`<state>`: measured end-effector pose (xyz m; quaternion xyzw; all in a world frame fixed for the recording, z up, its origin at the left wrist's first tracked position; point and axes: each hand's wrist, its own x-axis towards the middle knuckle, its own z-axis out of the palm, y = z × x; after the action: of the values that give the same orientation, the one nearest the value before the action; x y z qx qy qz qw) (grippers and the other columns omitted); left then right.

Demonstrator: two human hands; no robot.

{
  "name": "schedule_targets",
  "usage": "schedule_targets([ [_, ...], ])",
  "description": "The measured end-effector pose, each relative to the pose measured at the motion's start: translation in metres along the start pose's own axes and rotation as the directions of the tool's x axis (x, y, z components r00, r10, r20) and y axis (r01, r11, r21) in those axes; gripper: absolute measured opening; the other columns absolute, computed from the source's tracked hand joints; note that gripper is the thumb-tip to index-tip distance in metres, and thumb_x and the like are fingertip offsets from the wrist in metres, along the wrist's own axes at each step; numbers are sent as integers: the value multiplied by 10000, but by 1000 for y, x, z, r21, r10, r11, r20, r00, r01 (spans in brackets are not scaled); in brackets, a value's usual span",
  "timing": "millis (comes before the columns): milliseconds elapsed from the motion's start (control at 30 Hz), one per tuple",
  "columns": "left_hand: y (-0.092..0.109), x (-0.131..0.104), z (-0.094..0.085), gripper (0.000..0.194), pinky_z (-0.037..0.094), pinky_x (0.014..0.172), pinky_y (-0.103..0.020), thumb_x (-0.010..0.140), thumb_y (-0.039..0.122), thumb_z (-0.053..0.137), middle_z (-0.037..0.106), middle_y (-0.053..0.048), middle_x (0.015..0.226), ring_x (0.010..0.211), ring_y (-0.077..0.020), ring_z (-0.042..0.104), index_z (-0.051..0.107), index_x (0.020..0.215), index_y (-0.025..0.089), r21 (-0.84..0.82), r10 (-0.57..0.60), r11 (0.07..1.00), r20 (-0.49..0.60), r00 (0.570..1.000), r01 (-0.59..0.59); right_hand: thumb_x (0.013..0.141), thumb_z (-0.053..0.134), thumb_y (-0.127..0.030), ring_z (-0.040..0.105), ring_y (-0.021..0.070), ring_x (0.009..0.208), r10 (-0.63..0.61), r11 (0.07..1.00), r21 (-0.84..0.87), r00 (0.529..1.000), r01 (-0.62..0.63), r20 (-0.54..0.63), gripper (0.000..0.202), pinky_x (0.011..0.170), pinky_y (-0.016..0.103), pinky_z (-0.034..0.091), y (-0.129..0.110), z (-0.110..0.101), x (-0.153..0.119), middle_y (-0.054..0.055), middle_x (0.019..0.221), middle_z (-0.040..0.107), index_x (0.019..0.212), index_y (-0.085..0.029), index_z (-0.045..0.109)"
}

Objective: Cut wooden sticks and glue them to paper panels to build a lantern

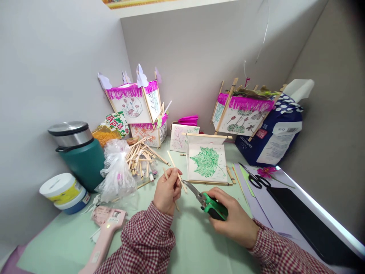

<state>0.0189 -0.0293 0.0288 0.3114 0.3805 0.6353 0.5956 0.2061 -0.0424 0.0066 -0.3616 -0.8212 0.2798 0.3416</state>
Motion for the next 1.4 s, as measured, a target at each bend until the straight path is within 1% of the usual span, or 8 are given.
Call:
schedule_targets([
  [233,2,-1,1,275,104,300,-128,730,417,608,412,86,495,301,4,207,487,748,170,24,29,999,28,999,-30,597,494,-63,535,165,796,124,953,253,977,-166,173,378,709,297,438,4,-7,1,5,851,551,941,-200,565],
  [533,2,-2,4,240,122,306,-116,755,384,595,402,77,550,333,10,211,518,780,158,-31,16,999,108,994,-13,619,537,-246,451,118,577,114,704,602,897,-377,427,417,504,245,361,4,-18,2,-1,724,514,1025,-153,558],
  [633,2,0,0,224,110,302,-114,757,365,596,379,82,543,337,7,198,510,772,159,-65,13,998,46,999,-10,614,545,-204,491,149,715,92,799,524,921,-294,378,403,629,273,406,6,-26,3,17,815,521,1015,-168,551],
  [767,2,1,-2,209,128,296,-119,773,338,572,464,49,613,344,8,233,505,740,143,-54,29,998,26,999,-28,603,538,-120,491,182,860,147,983,78,966,-167,214,379,764,308,401,7,-32,2,34,929,511,974,-194,542],
  [1000,0,-2,6,189,148,292,-122,755,300,590,521,28,699,358,3,283,518,820,139,-41,77,996,33,996,-76,617,683,-370,482,256,898,124,886,-460,985,-54,124,481,802,402,393,21,-21,-4,94,968,516,1033,-161,565],
  [1167,-2,-3,7,215,151,293,-121,739,314,613,513,37,654,344,9,255,509,791,134,-48,48,998,44,998,-46,707,649,-416,481,253,976,46,902,-432,997,-16,59,385,837,398,380,18,-18,-1,91,1016,543,1006,-179,600],
  [1267,-4,-4,8,224,147,292,-126,756,333,599,476,56,556,324,7,218,493,739,137,-36,33,999,67,997,-31,837,518,-336,540,165,826,57,964,-263,998,-49,25,208,749,312,418,-2,-13,7,51,938,576,965,-198,606],
  [1400,-5,-4,9,236,144,299,-133,786,343,568,379,84,415,305,-9,195,471,696,148,-11,25,1000,102,994,-24,819,550,-344,506,118,599,79,990,-114,997,-76,16,173,584,260,397,-26,2,24,-1,723,583,865,-188,608],
])
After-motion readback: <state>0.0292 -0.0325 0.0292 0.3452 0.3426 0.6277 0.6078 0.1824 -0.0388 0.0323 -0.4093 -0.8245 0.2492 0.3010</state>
